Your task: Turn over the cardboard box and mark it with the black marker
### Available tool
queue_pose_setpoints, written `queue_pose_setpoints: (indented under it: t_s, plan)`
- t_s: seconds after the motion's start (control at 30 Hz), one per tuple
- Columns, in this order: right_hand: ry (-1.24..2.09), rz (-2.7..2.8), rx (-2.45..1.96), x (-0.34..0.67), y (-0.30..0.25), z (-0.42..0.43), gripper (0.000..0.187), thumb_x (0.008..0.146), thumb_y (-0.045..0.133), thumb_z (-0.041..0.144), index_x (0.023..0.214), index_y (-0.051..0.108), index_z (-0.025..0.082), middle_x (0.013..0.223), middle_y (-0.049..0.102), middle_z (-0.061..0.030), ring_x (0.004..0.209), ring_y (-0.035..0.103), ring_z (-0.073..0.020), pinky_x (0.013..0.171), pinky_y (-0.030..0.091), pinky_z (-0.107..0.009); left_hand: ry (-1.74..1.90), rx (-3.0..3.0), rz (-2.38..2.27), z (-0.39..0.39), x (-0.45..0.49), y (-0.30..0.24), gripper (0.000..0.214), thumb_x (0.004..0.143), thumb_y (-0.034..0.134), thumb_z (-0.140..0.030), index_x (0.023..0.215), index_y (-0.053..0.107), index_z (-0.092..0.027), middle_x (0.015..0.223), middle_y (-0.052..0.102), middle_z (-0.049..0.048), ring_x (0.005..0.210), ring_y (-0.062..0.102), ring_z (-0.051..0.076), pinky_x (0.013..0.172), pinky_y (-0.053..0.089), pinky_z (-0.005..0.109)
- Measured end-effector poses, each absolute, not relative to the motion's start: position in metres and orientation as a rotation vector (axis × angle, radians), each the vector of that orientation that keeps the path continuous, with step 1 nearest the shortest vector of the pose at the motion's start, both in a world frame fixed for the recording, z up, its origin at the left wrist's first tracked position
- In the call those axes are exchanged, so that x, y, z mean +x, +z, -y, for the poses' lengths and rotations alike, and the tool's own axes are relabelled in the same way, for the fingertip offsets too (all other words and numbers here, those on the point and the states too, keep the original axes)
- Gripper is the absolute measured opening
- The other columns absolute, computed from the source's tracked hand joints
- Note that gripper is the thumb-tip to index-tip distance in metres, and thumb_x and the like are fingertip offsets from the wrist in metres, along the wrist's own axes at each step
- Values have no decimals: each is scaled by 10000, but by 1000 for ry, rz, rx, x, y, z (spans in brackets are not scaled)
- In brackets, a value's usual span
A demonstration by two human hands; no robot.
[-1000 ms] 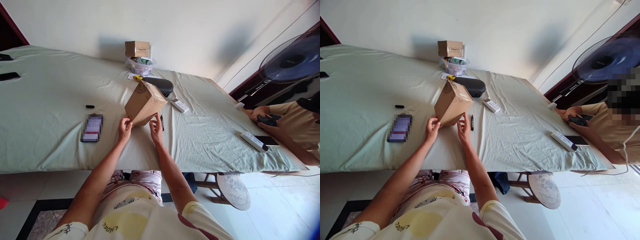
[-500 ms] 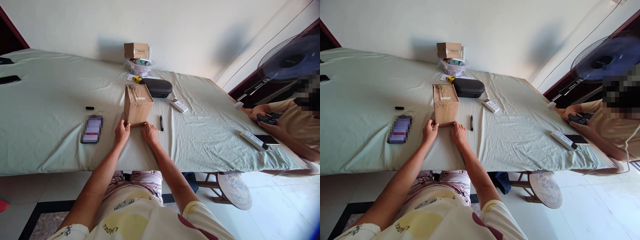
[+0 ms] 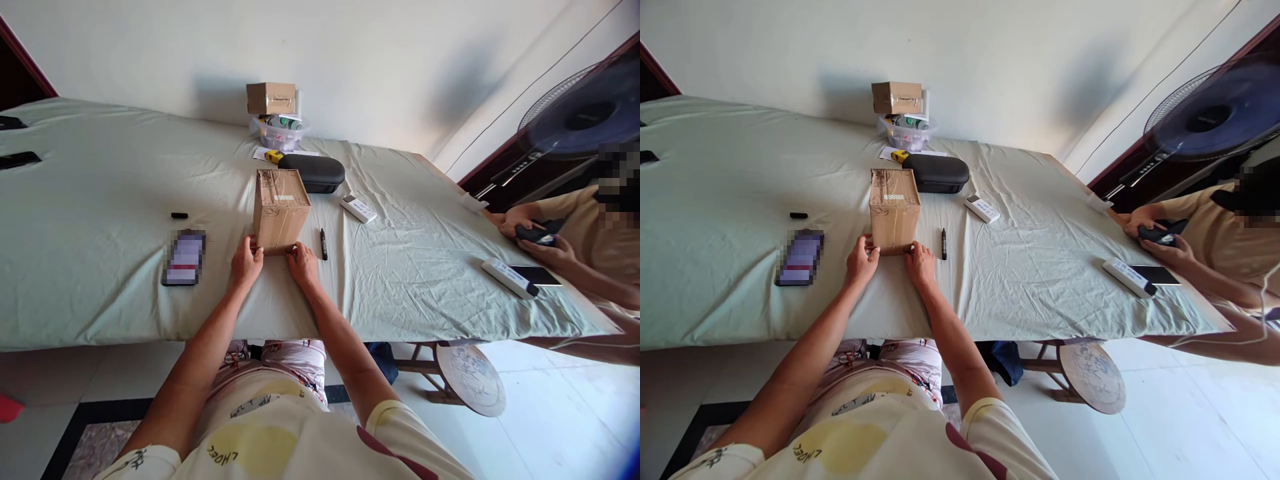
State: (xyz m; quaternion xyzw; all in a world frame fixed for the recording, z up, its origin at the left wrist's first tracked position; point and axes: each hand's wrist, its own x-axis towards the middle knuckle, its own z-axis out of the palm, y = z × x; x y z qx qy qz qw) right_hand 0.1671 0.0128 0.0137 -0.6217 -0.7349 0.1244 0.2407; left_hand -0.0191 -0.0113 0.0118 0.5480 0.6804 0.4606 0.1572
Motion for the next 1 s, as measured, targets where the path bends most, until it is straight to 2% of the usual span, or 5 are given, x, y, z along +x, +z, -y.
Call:
queue_pose_setpoints:
  t_s: [0.13,0.27,0.6,0.8,1.0]
  plan:
    - [326,1995,-1713,165,16,-12,313,945,547,214,1242,643,190,1174,762,-122,1074,662,-279,954,493,-400,1339,1540,-1929,13,-19,17,672,888,655,-277,1519,444,-181,1152,763,109,969,765,262,945,604,405]
    - [353,1987,-1732,165,21,-11,345,953,553,215,1287,636,187,1180,765,-120,1098,670,-274,960,492,-391,1523,1607,-1895,15,-20,26,807,894,716,-417,1588,366,-203,1433,624,202,1189,693,316,1032,575,465]
    - [385,1954,-1707,167,19,-16,393,938,559,201,1322,643,211,1195,780,-106,1118,675,-267,980,502,-392,1762,1914,-1448,-16,-34,90,782,996,582,-621,1658,278,-337,1751,265,151,1611,317,340,1221,435,526]
    - [404,1955,-1653,168,18,-16,386,928,541,181,1291,669,202,1164,783,-96,1094,686,-254,987,513,-382,1698,1928,-1231,-33,-34,93,579,1055,443,-640,1516,492,-294,1555,564,130,1474,525,272,1230,428,441]
    - [432,1876,-1629,173,20,-21,368,941,507,182,1243,716,215,1096,795,-87,1052,696,-255,1003,519,-399,1725,1903,-1314,-31,-32,93,512,1066,460,-587,1462,558,-277,1400,667,96,1381,600,259,1189,472,421]
